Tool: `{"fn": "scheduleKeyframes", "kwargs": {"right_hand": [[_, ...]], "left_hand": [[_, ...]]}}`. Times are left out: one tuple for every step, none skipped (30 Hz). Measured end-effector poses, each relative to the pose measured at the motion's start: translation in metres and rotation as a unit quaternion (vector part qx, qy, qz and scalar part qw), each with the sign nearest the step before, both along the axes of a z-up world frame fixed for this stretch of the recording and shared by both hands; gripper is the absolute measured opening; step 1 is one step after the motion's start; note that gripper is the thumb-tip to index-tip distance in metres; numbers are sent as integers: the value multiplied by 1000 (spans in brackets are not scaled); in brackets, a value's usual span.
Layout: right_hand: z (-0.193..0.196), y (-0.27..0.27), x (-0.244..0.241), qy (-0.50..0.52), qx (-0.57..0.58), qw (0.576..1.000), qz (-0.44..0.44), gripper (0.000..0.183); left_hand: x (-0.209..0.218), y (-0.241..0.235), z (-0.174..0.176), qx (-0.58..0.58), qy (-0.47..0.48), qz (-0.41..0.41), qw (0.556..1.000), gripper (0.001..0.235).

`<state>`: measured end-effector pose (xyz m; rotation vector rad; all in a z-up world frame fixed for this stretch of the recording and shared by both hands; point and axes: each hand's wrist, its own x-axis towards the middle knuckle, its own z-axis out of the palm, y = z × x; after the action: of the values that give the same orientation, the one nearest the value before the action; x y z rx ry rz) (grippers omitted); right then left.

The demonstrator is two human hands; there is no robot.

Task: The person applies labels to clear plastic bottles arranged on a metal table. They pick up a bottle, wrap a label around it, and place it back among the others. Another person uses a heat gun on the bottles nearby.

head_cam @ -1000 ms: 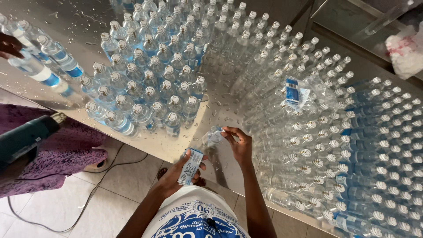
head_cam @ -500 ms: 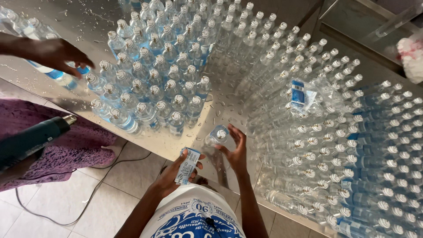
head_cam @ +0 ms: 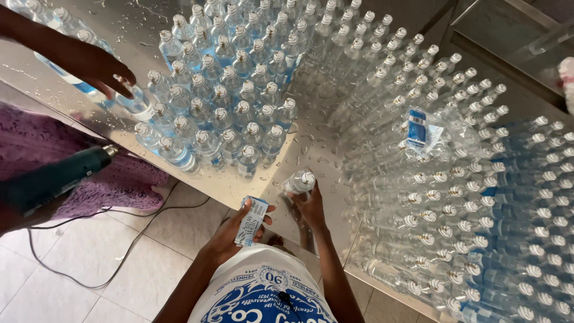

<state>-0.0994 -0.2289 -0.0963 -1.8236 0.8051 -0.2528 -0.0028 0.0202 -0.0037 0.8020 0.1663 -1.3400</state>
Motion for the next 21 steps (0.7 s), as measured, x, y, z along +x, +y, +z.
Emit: {"fn": "scheduleKeyframes", "kwargs": {"right_hand": [[-17, -4, 1, 0, 0, 1000, 2, 108], [-34, -7, -2, 6, 7, 1000, 2, 105], [-51, -10, -5, 13, 13, 1000, 2, 102], [-53, -10, -6, 14, 13, 1000, 2, 102], [-54, -9, -6, 21, 7, 1000, 6, 103], [-55, -9, -5, 26, 1, 1000, 10, 105], [-54, -8, -5, 26, 1, 1000, 11, 105], [-52, -7, -5, 31, 4, 999, 8, 104], [-51, -6, -5, 36, 7, 999, 5, 102], [-49, -5, -2, 36, 7, 999, 5, 102], [-48, -3, 1, 27, 25, 999, -4, 98], [-46, -2, 3, 18, 42, 999, -15, 95], [-45, 4, 11, 19, 42, 999, -16, 95], [-43, 8, 20, -5, 45, 999, -16, 95], [-42, 12, 29, -29, 48, 998, -16, 96], [-43, 20, 41, -29, 47, 998, -18, 96], [-44, 28, 53, -73, 32, 997, -16, 98], [-46, 35, 65, -117, 15, 993, -15, 99], [-60, 46, 78, -117, 14, 993, -18, 99], [-74, 51, 87, -177, -11, 983, -40, 97], [-88, 55, 95, -237, -36, 969, -62, 96]], "left_hand": [[2, 0, 0, 0, 0, 2, 1000, 79], [2, 1, 0, 0, 2, 4, 1000, 79], [1, 2, 0, 1, 4, 7, 1000, 78], [1, 2, -1, 1, 5, 7, 1000, 78], [1, 2, -3, 0, 2, 8, 1000, 79], [2, 2, -4, -1, -2, 9, 1000, 80], [2, 2, -4, -1, -3, 10, 1000, 80], [2, 3, -3, 2, -6, 10, 1000, 79], [3, 3, -2, 6, -10, 10, 1000, 79], [3, 3, -1, 6, -10, 10, 1000, 79], [4, 4, -1, 4, -5, 12, 1000, 78], [4, 3, 0, 2, 1, 13, 1000, 77], [4, 5, -1, 2, 1, 12, 1000, 77], [6, 5, -1, 3, -4, 11, 1000, 78], [7, 6, -1, 4, -9, 11, 1000, 78], [8, 6, -2, 3, -9, 9, 1000, 78], [8, 7, -2, 4, -6, 16, 1000, 78], [8, 7, -3, 5, -2, 21, 1000, 77], [11, 12, -4, 4, -2, 19, 1000, 77], [11, 11, -5, 8, 1, 23, 1000, 75], [11, 10, -7, 13, 4, 28, 1000, 73]]}}
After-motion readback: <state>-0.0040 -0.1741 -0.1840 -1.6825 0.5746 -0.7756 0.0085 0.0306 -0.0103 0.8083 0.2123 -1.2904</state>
